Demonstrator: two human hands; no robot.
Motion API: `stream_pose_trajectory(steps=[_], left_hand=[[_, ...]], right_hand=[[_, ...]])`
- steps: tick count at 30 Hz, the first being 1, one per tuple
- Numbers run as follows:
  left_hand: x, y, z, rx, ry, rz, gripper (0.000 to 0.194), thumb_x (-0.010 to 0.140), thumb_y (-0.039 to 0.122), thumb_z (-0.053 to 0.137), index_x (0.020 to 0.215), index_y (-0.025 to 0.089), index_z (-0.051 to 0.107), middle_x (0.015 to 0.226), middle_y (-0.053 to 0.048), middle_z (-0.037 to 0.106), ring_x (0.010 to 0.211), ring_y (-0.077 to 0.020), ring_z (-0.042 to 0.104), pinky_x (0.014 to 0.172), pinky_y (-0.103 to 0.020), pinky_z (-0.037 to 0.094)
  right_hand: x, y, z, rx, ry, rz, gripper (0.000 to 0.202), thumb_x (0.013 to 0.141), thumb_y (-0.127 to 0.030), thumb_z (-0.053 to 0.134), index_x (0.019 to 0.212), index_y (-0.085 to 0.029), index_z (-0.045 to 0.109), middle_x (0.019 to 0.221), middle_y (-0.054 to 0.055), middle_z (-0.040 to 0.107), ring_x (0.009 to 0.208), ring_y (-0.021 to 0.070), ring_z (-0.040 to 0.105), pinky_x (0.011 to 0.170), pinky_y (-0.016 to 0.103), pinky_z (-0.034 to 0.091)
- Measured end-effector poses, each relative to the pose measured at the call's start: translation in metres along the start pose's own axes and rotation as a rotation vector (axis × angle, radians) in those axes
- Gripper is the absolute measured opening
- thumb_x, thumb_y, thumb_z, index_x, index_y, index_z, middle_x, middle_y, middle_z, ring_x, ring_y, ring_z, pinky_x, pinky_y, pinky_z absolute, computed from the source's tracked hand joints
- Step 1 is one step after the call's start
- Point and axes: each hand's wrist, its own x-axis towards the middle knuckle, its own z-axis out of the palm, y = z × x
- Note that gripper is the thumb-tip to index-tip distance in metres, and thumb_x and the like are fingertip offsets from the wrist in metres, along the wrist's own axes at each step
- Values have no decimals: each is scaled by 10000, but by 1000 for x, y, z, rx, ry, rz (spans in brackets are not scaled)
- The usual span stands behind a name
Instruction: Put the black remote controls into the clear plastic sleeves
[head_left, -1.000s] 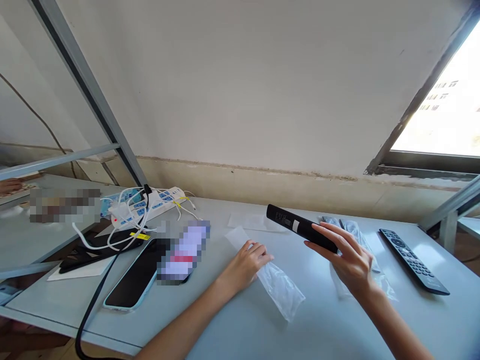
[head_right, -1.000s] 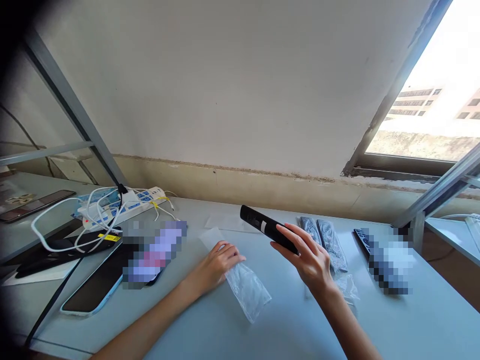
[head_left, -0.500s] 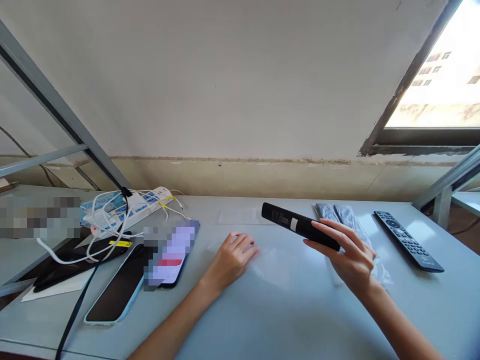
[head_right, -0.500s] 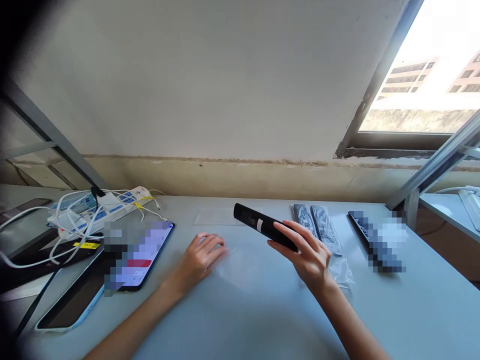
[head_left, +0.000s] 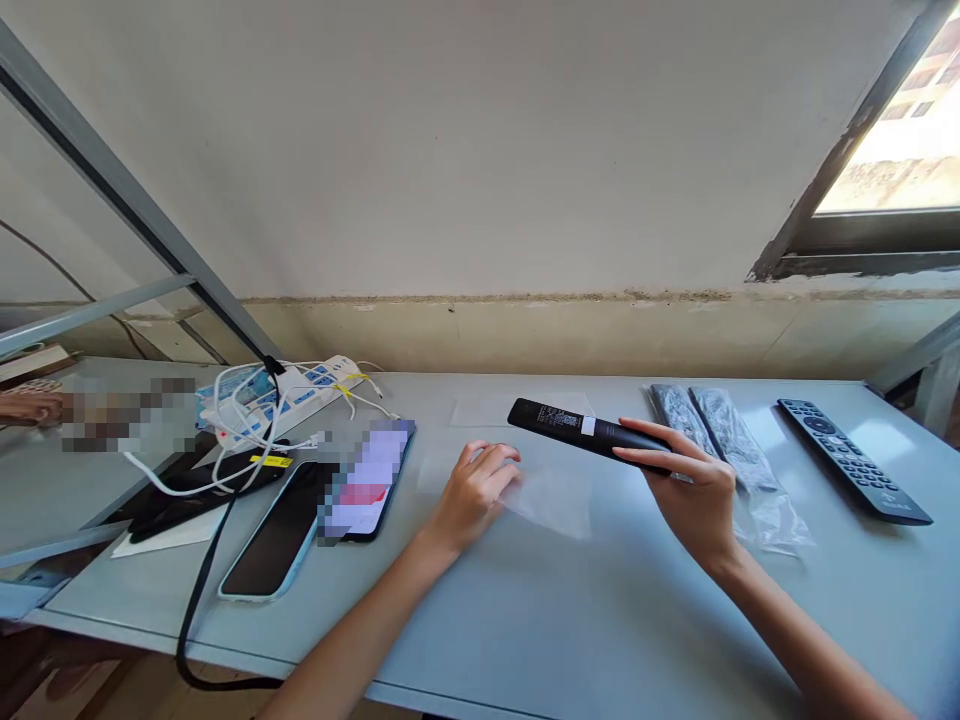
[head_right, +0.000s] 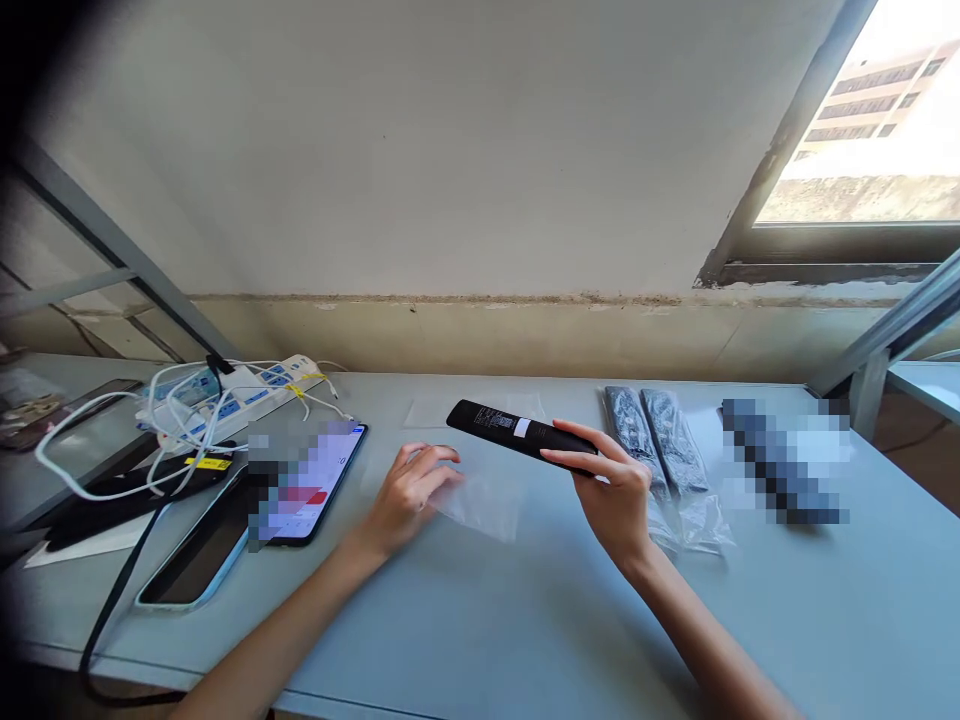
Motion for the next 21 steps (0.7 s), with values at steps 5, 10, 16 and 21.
stream_pose_trajectory(steps=[5,10,16,21], left_hand=[[-1,9,2,-85,-102,36,295,893,15,314,831,181,550,877,-17,668,772,-115,603,762,-252,406],[0,14,-2,-67,-168,-17,480,845,-42,281,1236,174,456,966,-22,661,809,-128,581,751,-260,386],[-5,11,7,45,-179,-19,170,868,281,550,1007,238,638,964,-38,639,843,-177,555,773,-318,358],[-4,9,7,116,-148,71,246,874,79,462,996,217,625,961,-28,645,868,-153,565,779,-299,355]], right_hand=[[-4,-9,10,358,-74,640,312,609,-354,751,890,-217,729,586,19,661,481,151,568,352,241,370],[4,-11,8,692,-29,1003,445,558,-422,749,930,-193,664,541,-14,578,370,60,366,343,214,243],[11,-15,5,796,-25,1233,381,548,-339,711,895,-191,661,574,20,649,361,35,306,339,192,234],[10,-16,5,857,-85,1203,251,532,-355,735,646,-183,593,624,63,680,370,31,295,314,187,251]])
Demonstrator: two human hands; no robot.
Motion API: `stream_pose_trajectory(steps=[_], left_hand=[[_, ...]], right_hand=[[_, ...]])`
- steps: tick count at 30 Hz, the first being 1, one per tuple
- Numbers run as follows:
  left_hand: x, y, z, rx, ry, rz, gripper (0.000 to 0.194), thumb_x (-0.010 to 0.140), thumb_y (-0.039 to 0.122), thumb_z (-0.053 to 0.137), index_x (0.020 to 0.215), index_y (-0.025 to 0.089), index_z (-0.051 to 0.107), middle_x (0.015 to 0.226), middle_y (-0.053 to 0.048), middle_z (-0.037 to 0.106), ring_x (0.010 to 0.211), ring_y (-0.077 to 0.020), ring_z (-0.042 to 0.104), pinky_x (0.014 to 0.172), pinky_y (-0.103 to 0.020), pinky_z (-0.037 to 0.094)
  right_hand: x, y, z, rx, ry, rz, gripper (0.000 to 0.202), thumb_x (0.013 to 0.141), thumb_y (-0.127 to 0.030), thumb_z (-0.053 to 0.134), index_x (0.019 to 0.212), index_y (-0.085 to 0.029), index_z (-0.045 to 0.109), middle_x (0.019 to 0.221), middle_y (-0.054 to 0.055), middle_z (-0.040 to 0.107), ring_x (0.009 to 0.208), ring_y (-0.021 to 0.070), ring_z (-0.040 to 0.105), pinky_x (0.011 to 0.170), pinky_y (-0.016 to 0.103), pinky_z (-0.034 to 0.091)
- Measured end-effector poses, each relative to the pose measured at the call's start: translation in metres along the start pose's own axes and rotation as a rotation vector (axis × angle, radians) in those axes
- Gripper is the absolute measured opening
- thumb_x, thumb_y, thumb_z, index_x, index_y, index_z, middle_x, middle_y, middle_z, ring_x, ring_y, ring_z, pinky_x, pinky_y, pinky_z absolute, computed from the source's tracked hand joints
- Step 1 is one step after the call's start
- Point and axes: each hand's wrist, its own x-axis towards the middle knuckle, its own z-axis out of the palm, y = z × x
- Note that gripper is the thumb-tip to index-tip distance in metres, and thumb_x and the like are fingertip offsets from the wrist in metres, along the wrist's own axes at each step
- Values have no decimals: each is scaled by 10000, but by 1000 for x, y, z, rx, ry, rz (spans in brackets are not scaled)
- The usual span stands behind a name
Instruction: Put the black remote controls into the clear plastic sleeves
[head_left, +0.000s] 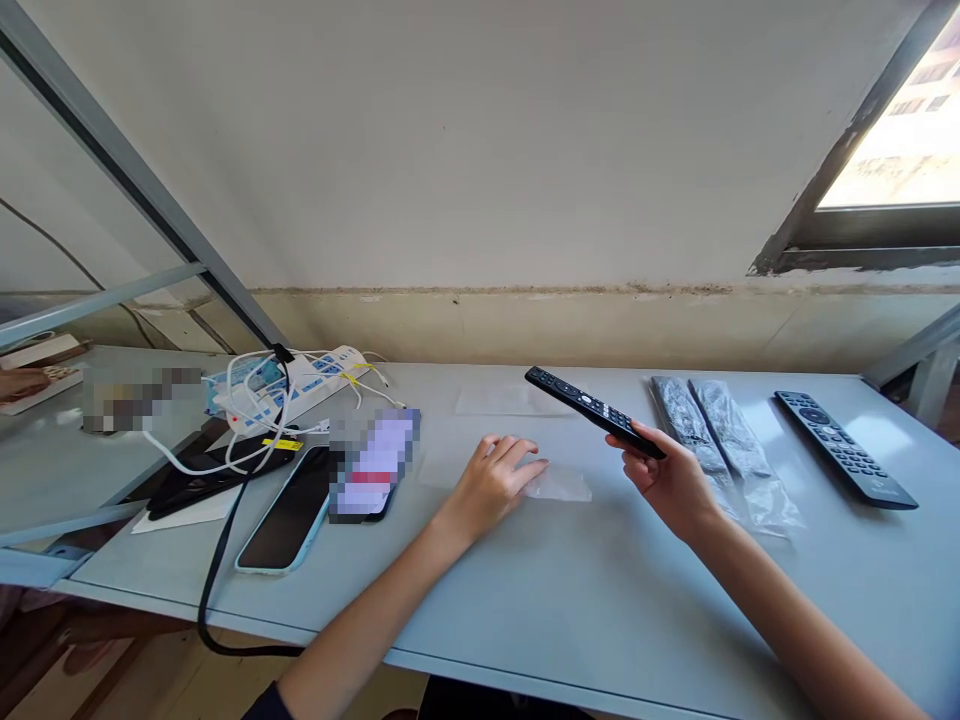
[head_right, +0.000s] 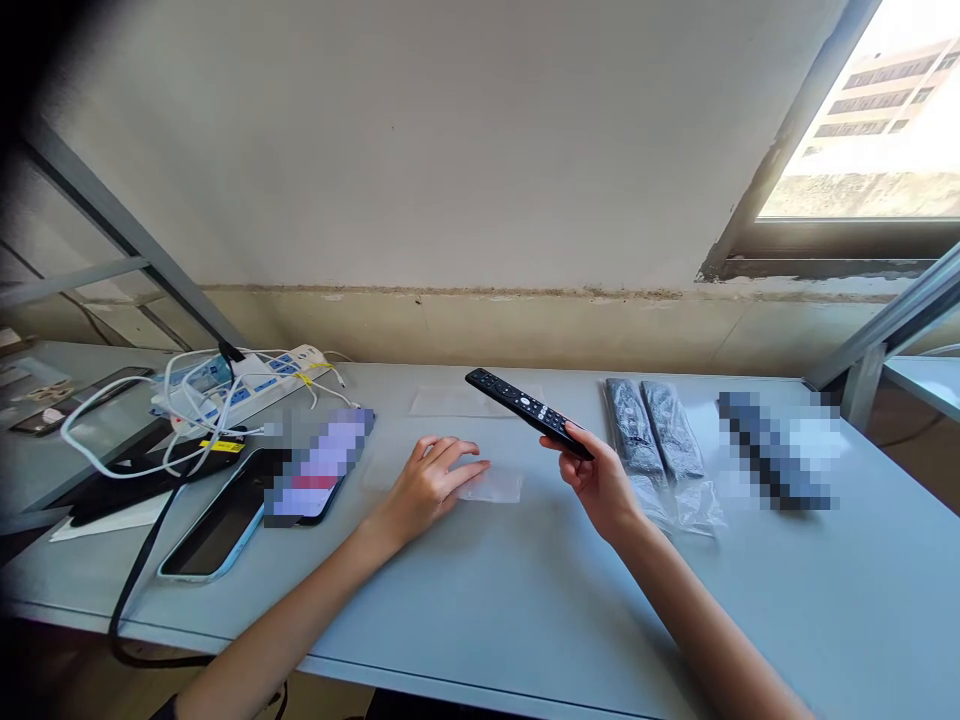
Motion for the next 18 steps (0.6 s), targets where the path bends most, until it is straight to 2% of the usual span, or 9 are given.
stream_pose_trajectory(steps=[2,5,7,10,12,15,18], left_hand=[[4,-2,-5,61,27,51,309,857,-3,405,966,199,612,935,-25,648,869,-146,572,791,-292,351],[12,-5,-14,115,41,110,295,842,-30,387,843,187,587,950,-33,649,911,-155,580,825,-296,348],[17,-5,-18,99,-70,107,237,812,-17,445,782,186,563,972,-44,647,907,-170,589,824,-309,359],[21,1,-18,40,-327,54,140,759,44,566,726,180,552,916,-48,642,795,-183,606,762,-320,389],[23,6,-15,14,-411,23,97,773,131,610,700,174,563,871,-47,636,749,-184,606,723,-319,398],[30,10,-11,-2,-366,-9,176,849,269,578,705,172,603,816,-38,635,735,-180,609,726,-322,402],[38,6,-9,18,-217,-50,228,908,246,498,734,174,627,760,-14,644,686,-152,606,743,-317,407]], right_hand=[[1,0,-2,18,-23,12,254,532,-362,740,598,-188,567,621,67,675,371,35,291,301,188,261],[3,-2,-7,33,-68,23,225,566,-362,731,618,-195,589,648,68,673,379,48,311,287,194,284],[4,-2,-8,16,-110,10,203,603,-359,719,678,-198,619,701,75,683,389,58,329,285,199,303],[2,-3,-7,26,-115,24,198,612,-342,725,722,-204,635,793,81,703,403,57,332,288,191,323],[0,-4,-5,51,-92,66,209,593,-331,741,731,-204,648,847,86,712,414,51,328,293,180,332],[-2,-5,-3,42,-89,94,229,575,-324,755,751,-201,675,880,97,718,427,51,349,311,171,349],[-2,-5,-3,-8,-100,57,254,562,-343,771,762,-205,696,890,88,720,458,60,426,343,167,376]])
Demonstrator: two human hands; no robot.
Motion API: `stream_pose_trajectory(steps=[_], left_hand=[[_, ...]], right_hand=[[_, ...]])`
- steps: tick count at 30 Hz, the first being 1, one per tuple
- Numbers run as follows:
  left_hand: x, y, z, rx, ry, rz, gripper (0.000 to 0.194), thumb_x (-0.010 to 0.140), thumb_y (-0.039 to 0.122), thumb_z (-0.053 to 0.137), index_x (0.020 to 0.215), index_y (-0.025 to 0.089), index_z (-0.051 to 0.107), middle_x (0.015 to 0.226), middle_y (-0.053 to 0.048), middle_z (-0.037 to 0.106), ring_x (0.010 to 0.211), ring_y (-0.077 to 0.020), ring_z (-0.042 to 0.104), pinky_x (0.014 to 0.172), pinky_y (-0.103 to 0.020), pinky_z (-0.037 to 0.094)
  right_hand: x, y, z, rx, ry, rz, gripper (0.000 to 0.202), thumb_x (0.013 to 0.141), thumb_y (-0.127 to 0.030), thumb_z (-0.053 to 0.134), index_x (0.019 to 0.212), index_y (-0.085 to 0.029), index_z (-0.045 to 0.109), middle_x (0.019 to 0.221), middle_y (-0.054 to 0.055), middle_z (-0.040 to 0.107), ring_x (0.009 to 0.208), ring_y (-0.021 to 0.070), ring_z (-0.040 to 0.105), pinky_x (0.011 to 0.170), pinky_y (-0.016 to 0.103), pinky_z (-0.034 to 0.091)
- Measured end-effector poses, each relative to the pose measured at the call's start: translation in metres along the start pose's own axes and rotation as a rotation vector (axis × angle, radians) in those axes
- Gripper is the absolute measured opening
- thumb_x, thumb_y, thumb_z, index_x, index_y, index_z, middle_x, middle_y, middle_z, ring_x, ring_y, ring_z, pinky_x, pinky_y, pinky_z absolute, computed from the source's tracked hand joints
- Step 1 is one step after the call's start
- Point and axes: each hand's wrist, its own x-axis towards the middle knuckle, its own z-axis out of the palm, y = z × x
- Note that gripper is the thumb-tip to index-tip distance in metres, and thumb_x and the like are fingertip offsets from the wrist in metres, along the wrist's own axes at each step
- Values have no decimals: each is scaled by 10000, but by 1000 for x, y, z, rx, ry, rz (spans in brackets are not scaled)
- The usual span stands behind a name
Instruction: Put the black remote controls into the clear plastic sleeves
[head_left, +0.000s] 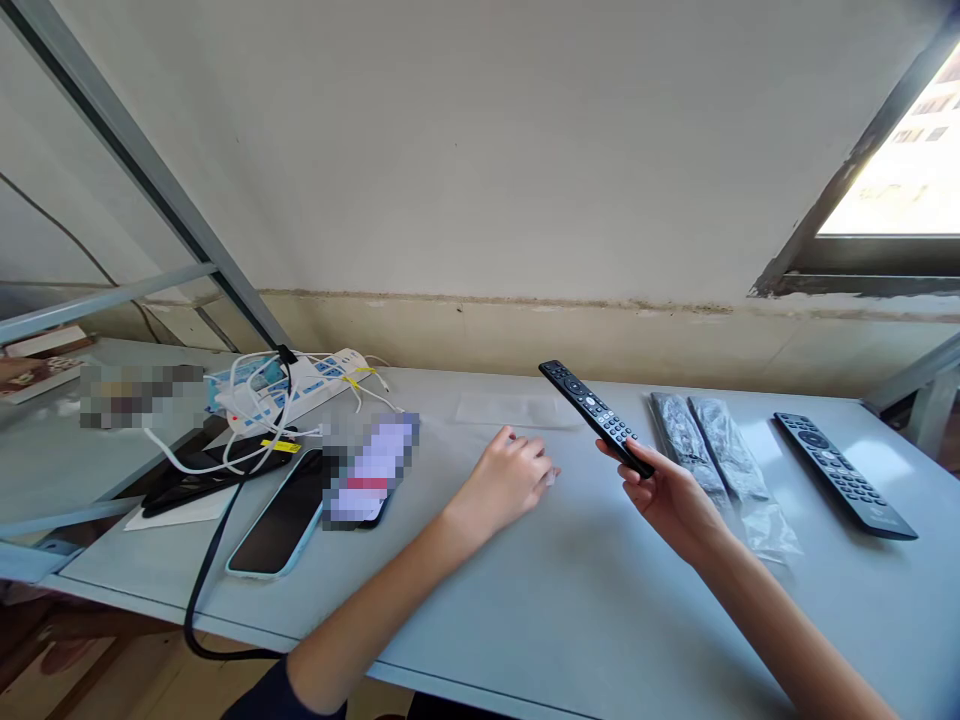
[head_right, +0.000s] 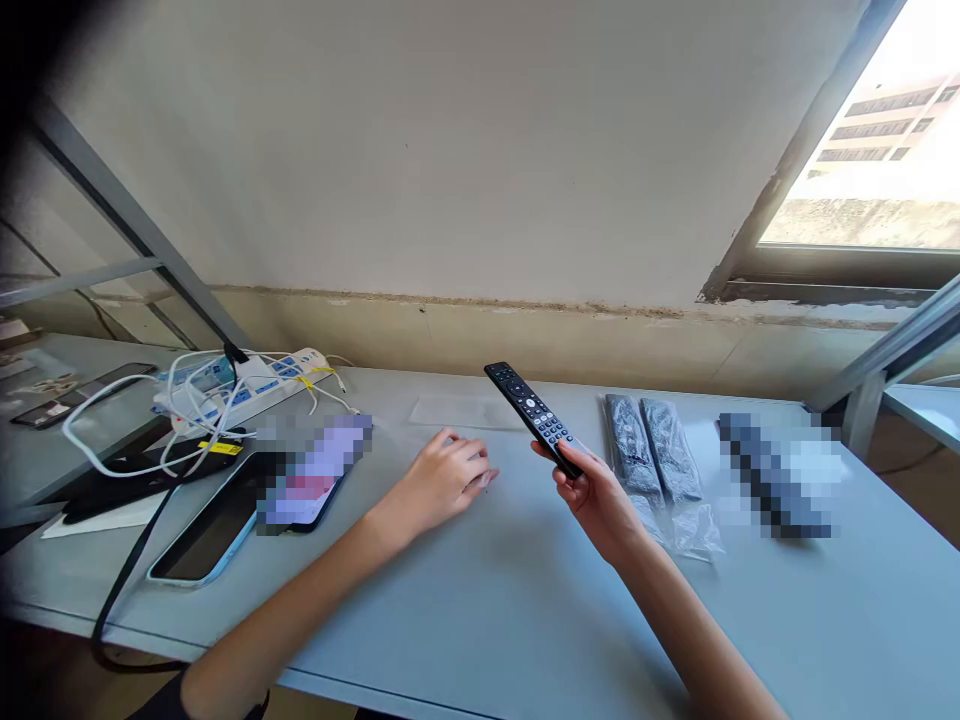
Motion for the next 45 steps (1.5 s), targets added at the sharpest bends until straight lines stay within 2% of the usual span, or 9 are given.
stream_pose_trajectory(steps=[5,12,19,22,25,30,33,41,45], left_hand=[[-2,-13,3,19,274,-7,241,944,149,397,919,167,636,953,-47,697,871,-175,638,791,-330,433],[-12,-20,10,-180,381,-118,209,917,110,443,853,211,614,950,1,709,916,-138,652,873,-337,435],[-9,-17,12,-376,386,-220,162,892,152,492,743,212,514,800,40,697,755,-113,647,846,-328,427],[-8,-13,16,-426,406,-309,158,878,176,527,731,218,488,732,59,679,667,-114,612,787,-312,429],[-8,-6,19,-420,378,-400,95,873,193,539,791,224,503,725,63,662,658,-120,591,771,-311,410],[-7,4,20,-405,346,-460,212,850,179,562,1050,229,512,813,39,642,780,-138,606,816,-313,368],[-7,6,21,-380,338,-452,227,832,171,572,1050,224,531,851,16,637,795,-150,595,815,-317,364],[-7,5,22,-333,390,-454,165,798,160,551,950,225,540,842,19,633,784,-163,582,805,-317,369],[-8,7,16,-355,395,-404,290,768,82,494,1009,235,544,866,19,645,822,-162,591,822,-312,357]], right_hand=[[1,-1,-3,-144,55,-186,409,581,-392,771,969,-289,694,951,39,709,648,132,612,390,169,392],[3,10,-8,-360,188,-517,466,652,-387,732,1110,-353,655,901,5,710,674,165,638,397,217,415],[0,11,-11,-964,232,-1437,404,745,-54,599,956,-376,720,981,-7,722,763,189,652,633,348,543],[-1,7,-13,-1141,207,-1631,531,725,43,546,910,-423,720,959,-41,726,753,160,640,652,311,536],[-1,8,-12,-1071,165,-1472,446,741,-13,568,920,-391,724,955,-25,728,754,165,642,657,315,537],[-4,12,-3,-505,137,-702,353,736,-321,651,1085,-270,663,708,8,685,472,120,529,375,244,384],[-5,6,-2,-233,128,-433,377,680,-394,628,1012,-223,672,576,-9,592,426,104,460,352,226,307],[-1,-8,-6,-58,47,-238,231,558,-360,538,585,-182,683,352,-5,398,319,101,301,327,267,215],[-1,-10,-4,-90,84,-200,215,506,-354,518,470,-184,644,330,41,448,288,107,277,305,271,140]])
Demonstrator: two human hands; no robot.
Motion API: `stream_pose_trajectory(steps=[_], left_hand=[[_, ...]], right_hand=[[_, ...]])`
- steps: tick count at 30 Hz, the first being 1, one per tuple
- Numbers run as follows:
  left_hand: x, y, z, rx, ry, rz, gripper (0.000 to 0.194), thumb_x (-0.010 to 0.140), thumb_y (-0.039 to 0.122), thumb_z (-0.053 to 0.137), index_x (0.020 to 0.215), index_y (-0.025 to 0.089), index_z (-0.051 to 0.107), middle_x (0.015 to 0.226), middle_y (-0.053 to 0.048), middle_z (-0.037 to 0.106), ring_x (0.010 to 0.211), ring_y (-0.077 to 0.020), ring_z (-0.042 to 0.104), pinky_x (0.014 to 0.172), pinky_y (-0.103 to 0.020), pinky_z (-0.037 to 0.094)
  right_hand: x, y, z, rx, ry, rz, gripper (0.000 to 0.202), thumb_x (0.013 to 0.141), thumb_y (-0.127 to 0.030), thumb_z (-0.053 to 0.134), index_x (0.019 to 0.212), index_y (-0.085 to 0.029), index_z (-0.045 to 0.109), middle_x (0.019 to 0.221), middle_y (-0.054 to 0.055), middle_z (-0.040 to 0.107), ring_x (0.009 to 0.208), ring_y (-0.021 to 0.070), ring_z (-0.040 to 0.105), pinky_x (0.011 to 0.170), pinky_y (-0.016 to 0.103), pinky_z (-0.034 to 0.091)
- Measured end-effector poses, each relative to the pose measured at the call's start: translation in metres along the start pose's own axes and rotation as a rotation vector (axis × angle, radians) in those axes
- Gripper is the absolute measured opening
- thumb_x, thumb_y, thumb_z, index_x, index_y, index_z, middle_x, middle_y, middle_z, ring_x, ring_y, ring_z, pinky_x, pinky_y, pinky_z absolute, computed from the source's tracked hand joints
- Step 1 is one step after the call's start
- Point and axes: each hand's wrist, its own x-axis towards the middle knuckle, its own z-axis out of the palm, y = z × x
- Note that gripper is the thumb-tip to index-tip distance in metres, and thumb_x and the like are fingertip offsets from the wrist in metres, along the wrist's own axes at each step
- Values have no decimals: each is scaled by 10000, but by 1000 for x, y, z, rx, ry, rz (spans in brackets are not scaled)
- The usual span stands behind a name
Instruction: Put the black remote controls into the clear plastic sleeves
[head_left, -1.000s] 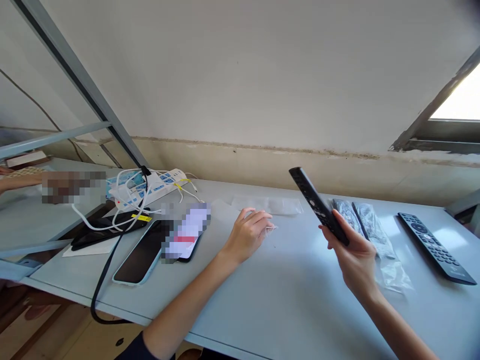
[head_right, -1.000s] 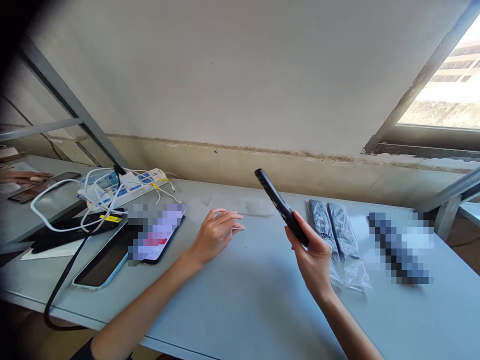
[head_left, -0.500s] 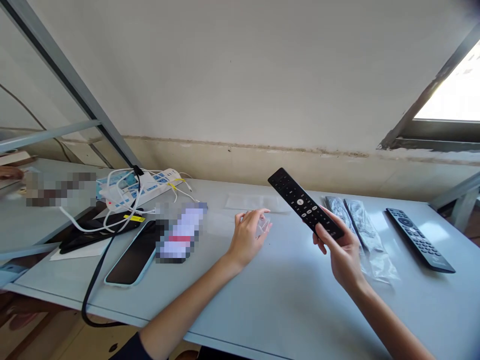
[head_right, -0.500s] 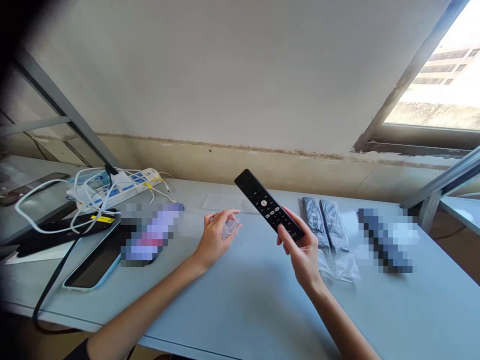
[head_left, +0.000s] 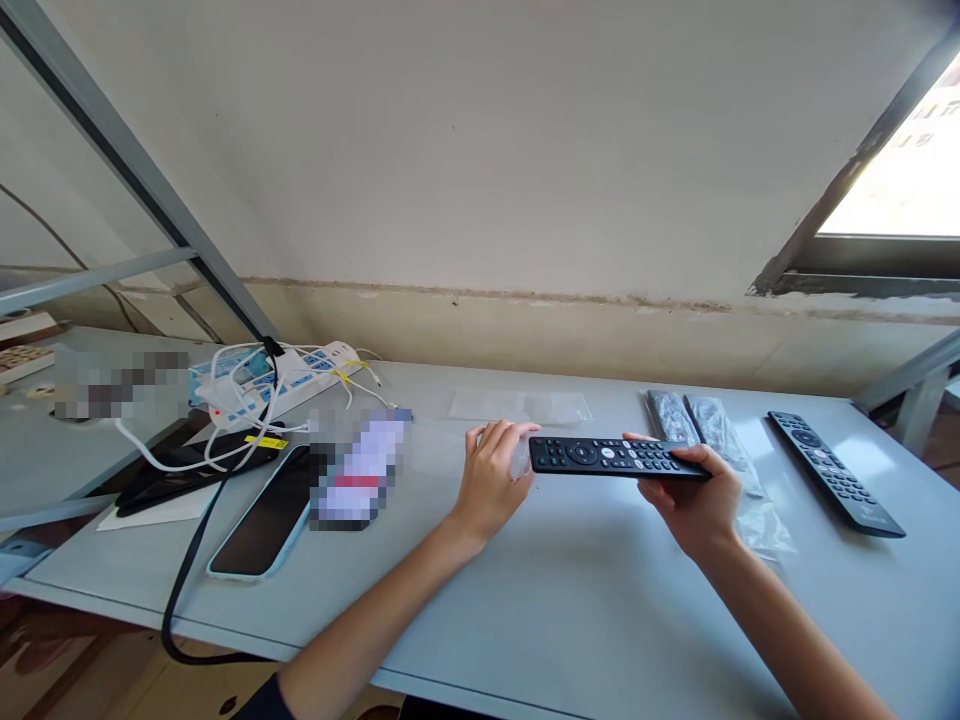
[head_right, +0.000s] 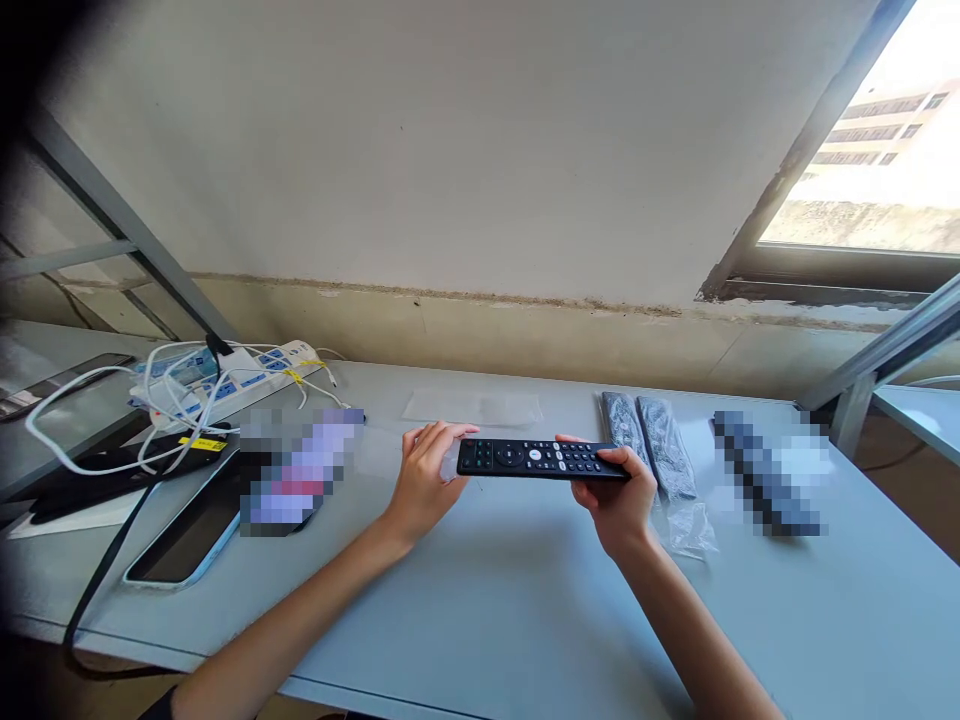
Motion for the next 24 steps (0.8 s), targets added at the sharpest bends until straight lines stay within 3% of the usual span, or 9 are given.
stream_pose_trajectory(steps=[4,7,14,24], left_hand=[[0,3,-3,-17,43,48,282,793,76,468,1015,229,550,875,18,653,824,-152,595,835,-305,339],[0,3,-5,14,66,80,240,824,88,461,994,224,560,864,17,655,806,-147,592,841,-300,330],[-1,2,-8,82,-51,149,337,764,20,452,1003,230,565,908,16,661,846,-149,595,858,-300,338],[-2,-2,1,59,-274,203,360,779,77,556,1118,190,510,973,-24,668,871,-172,618,817,-306,420]], right_hand=[[0,-3,0,-60,41,-2,235,494,-358,488,425,-179,625,550,148,663,272,106,289,289,276,125],[0,-5,0,-82,100,31,237,469,-361,472,390,-176,600,671,181,702,264,106,310,284,269,128],[-2,-8,5,-99,203,47,231,421,-342,475,411,-161,618,638,166,700,277,109,351,293,253,178],[-3,-3,4,-205,136,-40,223,450,-355,469,411,-178,599,524,123,651,304,113,366,316,260,161]])
